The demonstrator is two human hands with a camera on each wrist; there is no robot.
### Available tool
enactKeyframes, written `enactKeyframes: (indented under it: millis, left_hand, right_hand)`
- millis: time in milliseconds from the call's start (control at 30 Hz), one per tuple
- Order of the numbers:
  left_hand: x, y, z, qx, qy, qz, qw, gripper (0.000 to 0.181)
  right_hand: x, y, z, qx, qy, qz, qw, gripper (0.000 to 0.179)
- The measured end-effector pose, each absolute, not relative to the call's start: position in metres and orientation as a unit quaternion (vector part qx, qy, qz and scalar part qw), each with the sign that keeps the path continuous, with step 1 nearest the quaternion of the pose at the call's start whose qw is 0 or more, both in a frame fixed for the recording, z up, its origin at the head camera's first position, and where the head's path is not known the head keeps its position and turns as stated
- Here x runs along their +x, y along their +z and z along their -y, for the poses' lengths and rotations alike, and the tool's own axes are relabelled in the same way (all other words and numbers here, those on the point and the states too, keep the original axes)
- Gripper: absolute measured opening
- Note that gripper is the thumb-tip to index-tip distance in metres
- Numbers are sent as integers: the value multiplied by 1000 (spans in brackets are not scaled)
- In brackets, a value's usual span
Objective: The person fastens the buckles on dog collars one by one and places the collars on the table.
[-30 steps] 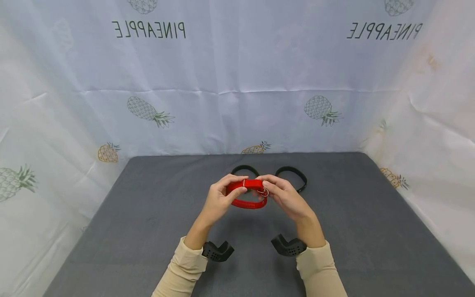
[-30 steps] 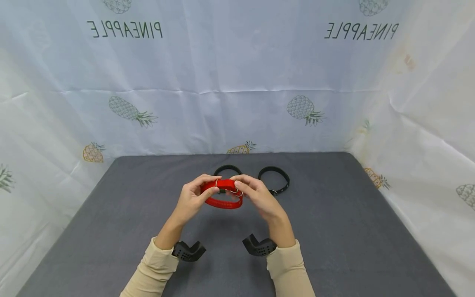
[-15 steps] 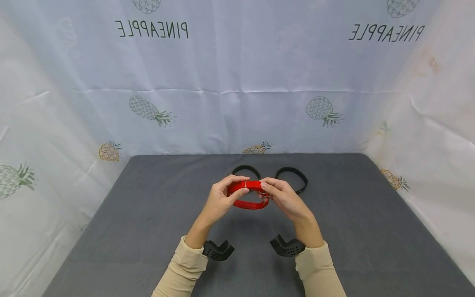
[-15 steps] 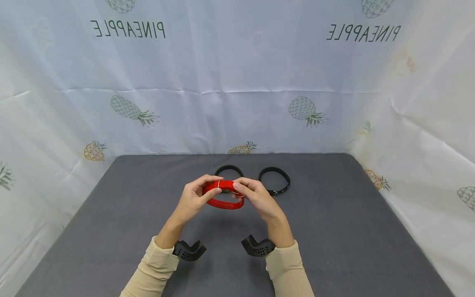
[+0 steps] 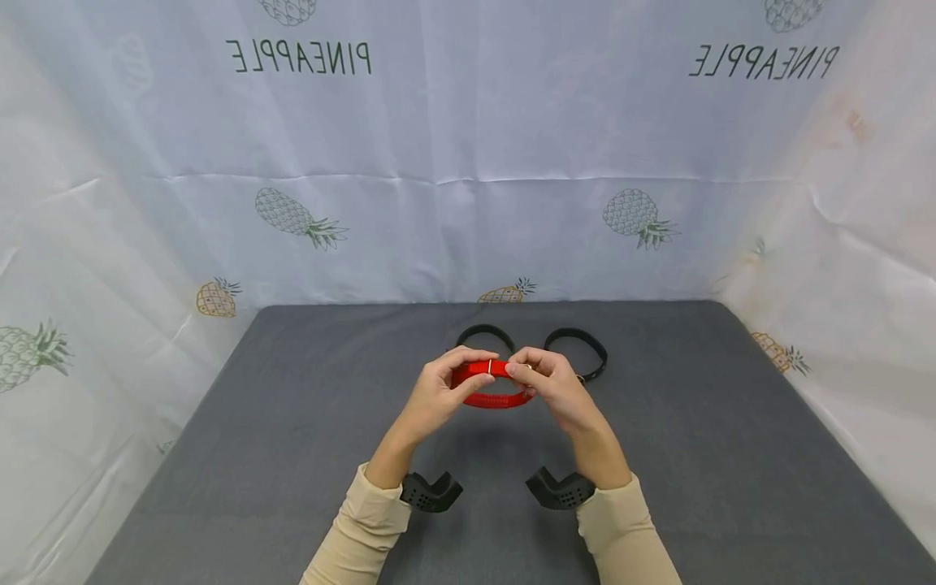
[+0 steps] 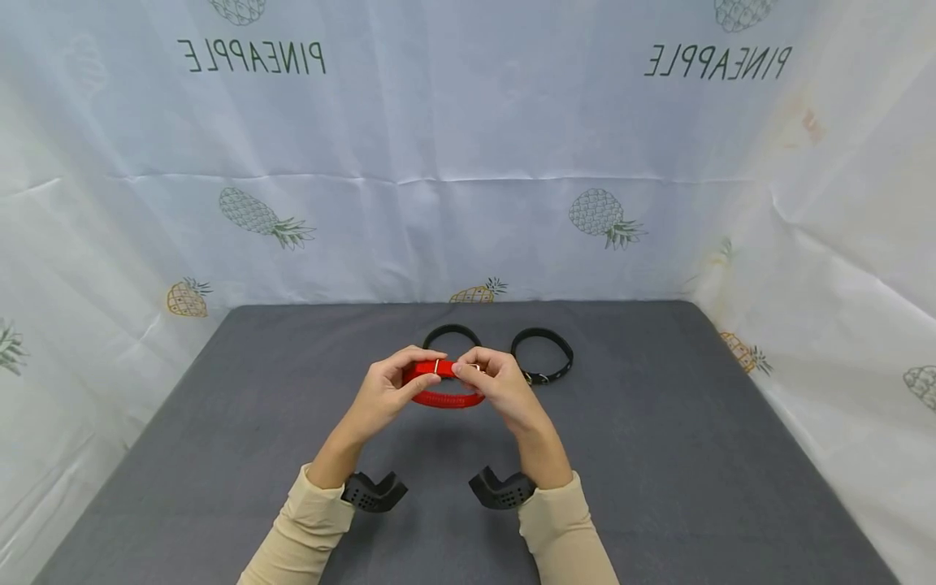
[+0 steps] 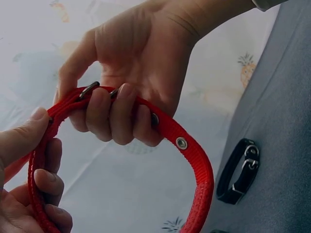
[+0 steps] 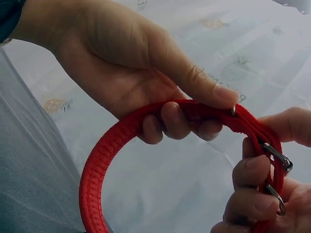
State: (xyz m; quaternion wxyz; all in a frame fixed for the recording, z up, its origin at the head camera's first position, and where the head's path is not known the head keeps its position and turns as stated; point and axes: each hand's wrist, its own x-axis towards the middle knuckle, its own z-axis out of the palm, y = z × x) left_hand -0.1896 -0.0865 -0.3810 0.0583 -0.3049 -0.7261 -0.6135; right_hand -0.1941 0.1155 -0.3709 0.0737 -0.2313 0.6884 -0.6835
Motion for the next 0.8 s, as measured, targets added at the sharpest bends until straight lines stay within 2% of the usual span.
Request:
enactKeyframes:
  millis: [200,333,533,800]
  left_hand:
    - [-190,-382,86,-308,-621,718,61,29]
    - [-191,-382,88,-309,-642,698,68,31]
    - [-189,-380,88,-297,-653,691,82,33]
    - [-190,-378,85,-259,-664,697,78,34]
  right_hand:
    - [-195,-371,-115,-216,-686,-691,71,19]
    - [-196,-368,-114,-200,-672,-706,95,20]
    - [-197,-365,-122,-182,-673,-706,126,35]
    - [-205,-384,-138,-218,-690,-668,175,41]
